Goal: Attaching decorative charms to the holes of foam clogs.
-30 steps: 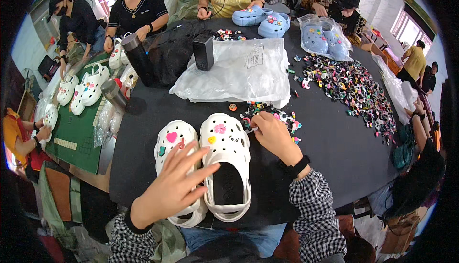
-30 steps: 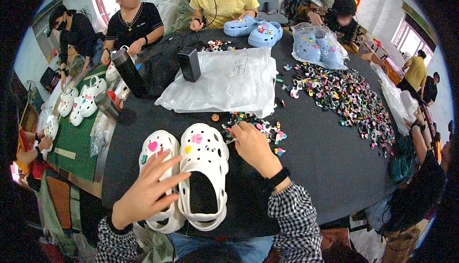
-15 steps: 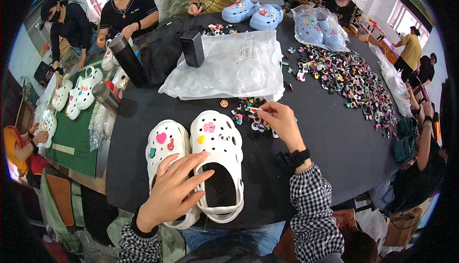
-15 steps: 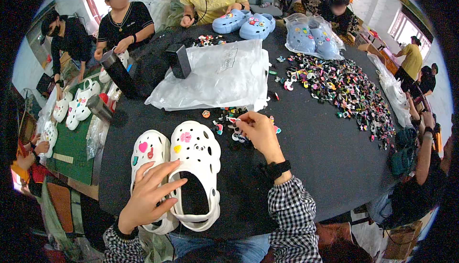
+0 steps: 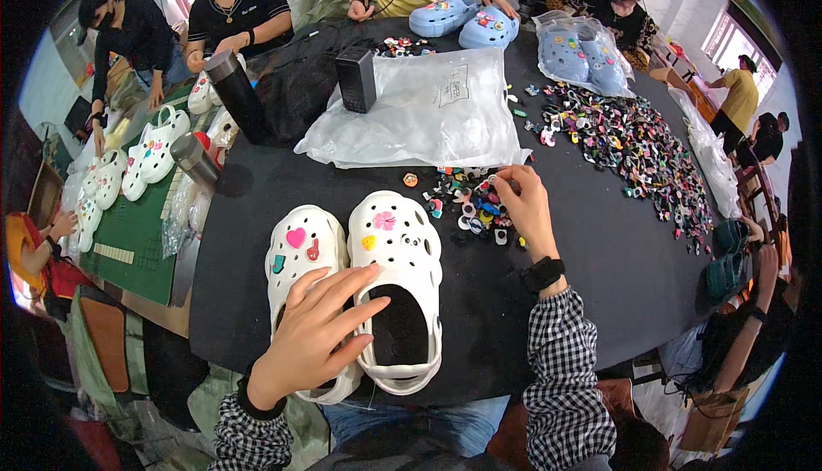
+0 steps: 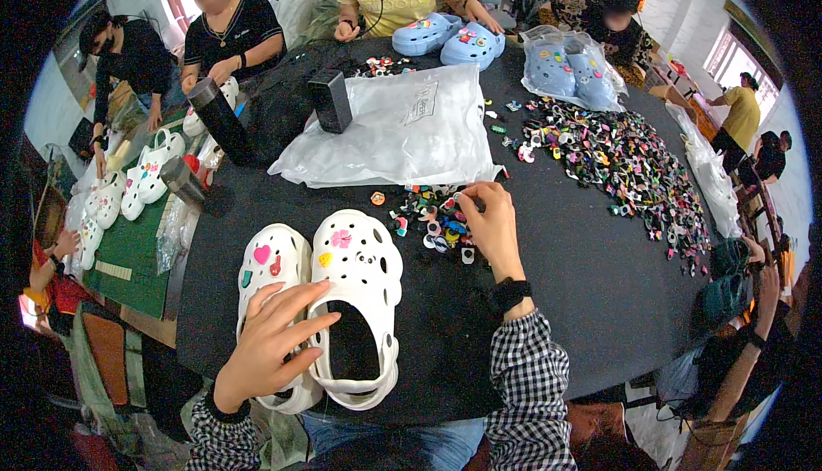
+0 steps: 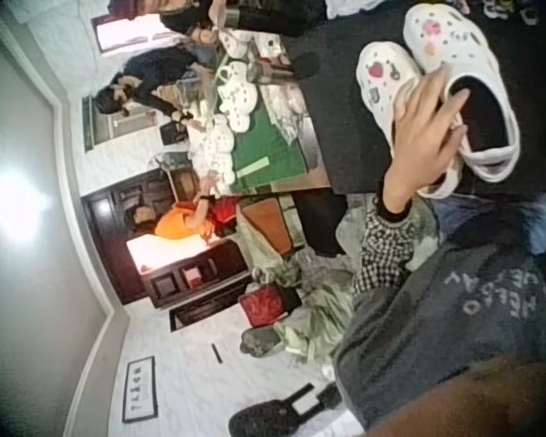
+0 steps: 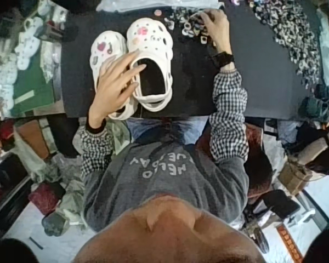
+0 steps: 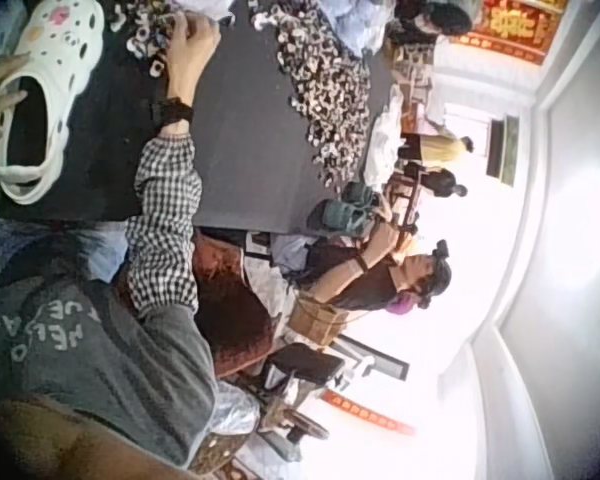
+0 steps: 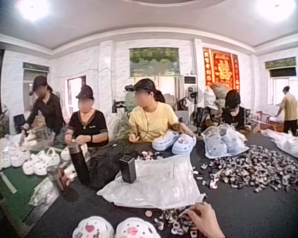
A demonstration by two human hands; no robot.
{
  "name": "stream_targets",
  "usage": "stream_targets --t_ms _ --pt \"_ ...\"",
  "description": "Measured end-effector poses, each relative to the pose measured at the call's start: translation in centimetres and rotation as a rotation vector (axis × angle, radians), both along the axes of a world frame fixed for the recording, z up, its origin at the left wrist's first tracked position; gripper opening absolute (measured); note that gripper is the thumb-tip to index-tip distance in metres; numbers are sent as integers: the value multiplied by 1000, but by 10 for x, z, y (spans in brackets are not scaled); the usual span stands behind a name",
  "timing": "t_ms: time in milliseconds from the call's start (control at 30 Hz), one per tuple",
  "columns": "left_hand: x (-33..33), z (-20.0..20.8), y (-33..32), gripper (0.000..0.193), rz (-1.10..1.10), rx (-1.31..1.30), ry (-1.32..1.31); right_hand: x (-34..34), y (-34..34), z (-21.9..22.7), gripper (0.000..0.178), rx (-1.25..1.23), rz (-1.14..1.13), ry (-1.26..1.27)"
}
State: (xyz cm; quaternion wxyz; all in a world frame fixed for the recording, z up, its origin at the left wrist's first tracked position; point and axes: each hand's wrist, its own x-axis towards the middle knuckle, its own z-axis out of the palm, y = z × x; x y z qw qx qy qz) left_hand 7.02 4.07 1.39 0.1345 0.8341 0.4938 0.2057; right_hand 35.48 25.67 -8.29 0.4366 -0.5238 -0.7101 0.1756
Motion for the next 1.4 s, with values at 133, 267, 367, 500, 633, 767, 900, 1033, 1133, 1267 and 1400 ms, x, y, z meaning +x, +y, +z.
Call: stream_targets --t_ms 133,267,367,500,633,767,900,1033,1133,1267,1400 --pt "1 1 0 44 7 -4 -12 7 14 -7 22 -43 -39 223" --pt "0 1 -3 44 25 0 -5 0 15 -8 23 -105 30 265" --pt "1 -2 0 43 11 8 -24 9 15 -8 23 -83 5 204" --pt "0 -1 -1 42 14 16 -41 8 14 -1 20 -220 34 165" --pt "-1 -2 -1 42 5 13 -57 -12 5 7 12 114 4 -154" --pt "-3 -3 -2 43 11 6 -44 -37 6 23 11 229 144 -283" --pt "-3 -3 -1 43 1 -6 -72 -47 16 19 12 305 324 -464" --pt "-4 -3 -2 43 4 -12 -82 -56 19 18 16 321 285 -625" --pt "-5 -2 -1 43 -7 -10 -93 -57 20 24 18 265 256 -693" --pt "-7 -6 -1 44 8 -29 -109 -55 22 23 23 184 261 -786" --pt "-8 -5 -2 45 -7 -8 -117 -48 22 32 18 158 317 -759"
